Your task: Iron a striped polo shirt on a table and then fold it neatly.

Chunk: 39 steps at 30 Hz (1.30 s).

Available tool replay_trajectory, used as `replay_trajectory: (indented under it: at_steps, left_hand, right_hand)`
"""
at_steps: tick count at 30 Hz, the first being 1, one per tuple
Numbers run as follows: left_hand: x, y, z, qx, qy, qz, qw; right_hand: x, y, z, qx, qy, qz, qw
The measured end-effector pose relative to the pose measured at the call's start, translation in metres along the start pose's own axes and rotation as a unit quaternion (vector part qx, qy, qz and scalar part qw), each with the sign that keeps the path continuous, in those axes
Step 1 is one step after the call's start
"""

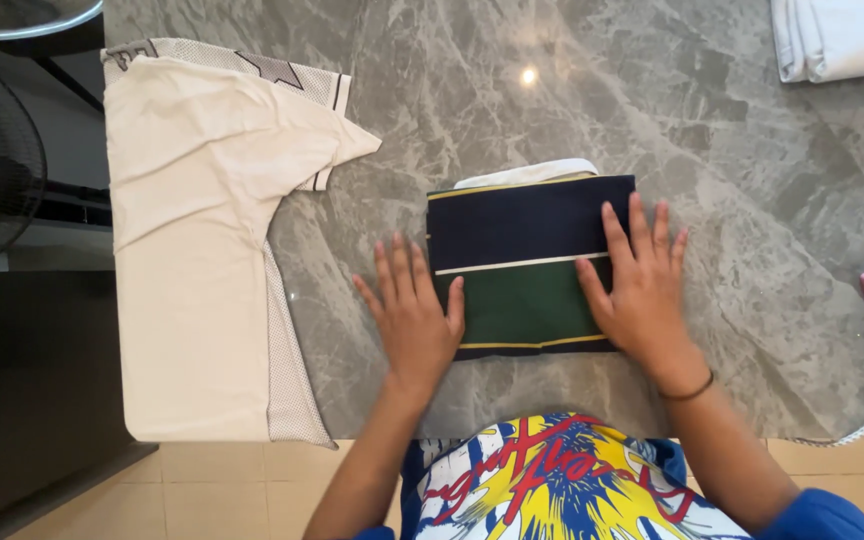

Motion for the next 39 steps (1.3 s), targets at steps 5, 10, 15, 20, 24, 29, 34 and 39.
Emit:
replay_trajectory:
  at_steps: [5,10,15,20,24,29,34,39]
  left_hand:
    - [-0.013,-0.002,-0.009,-0.027,-0.061,0.034,0.997]
    - [-0.009,0.006,-0.015,-0.054,-0.086,0.055,0.993]
    - [-0.001,0.015,-0.027,-0.199,-0.019,0.133,0.971]
    - [0.001,0.023,-0.032,-0.531,-0.020,0.202,0.823]
    - [0.005,-0.003,-0.017,-0.702,0.013,0.116,0.703]
    - [-0.012,-0.062,-0.015,-0.780,0.065,0.064,0.619]
    - [-0.024,-0.073,-0.010,-0.846,0.045,0.046,0.529]
    - [-0.040,0.000,-0.038,-0.847,-0.074,0.192,0.490]
  right_hand:
    - [-0.030,0.044,0.001,0.004,0.006,0.067,0.998]
    - [-0.033,0.050,-0.006,-0.004,-0.006,0.093,0.996]
    - [-0.035,0.046,0.007,0.009,-0.034,0.084,0.996]
    - [-0.031,0.042,0.015,0.037,-0.055,0.075,0.995]
    - [-0.013,0.049,0.055,0.251,-0.042,0.019,0.967]
    - [0.004,0.071,0.064,0.331,0.120,-0.058,0.934]
    - [-0.002,0.060,0.042,0.247,0.127,-0.062,0.959]
    - [-0.014,0.071,0.074,0.410,0.091,-0.006,0.907]
Point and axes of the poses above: each hand's wrist, its own x-axis towards the middle knuckle, its own z-axis out of the back of the hand, y = z × x, the point moved 10 cm from there along x, towards the middle knuckle, and after that the axes turned 14 degrees about -x, right-handed, at the moved point
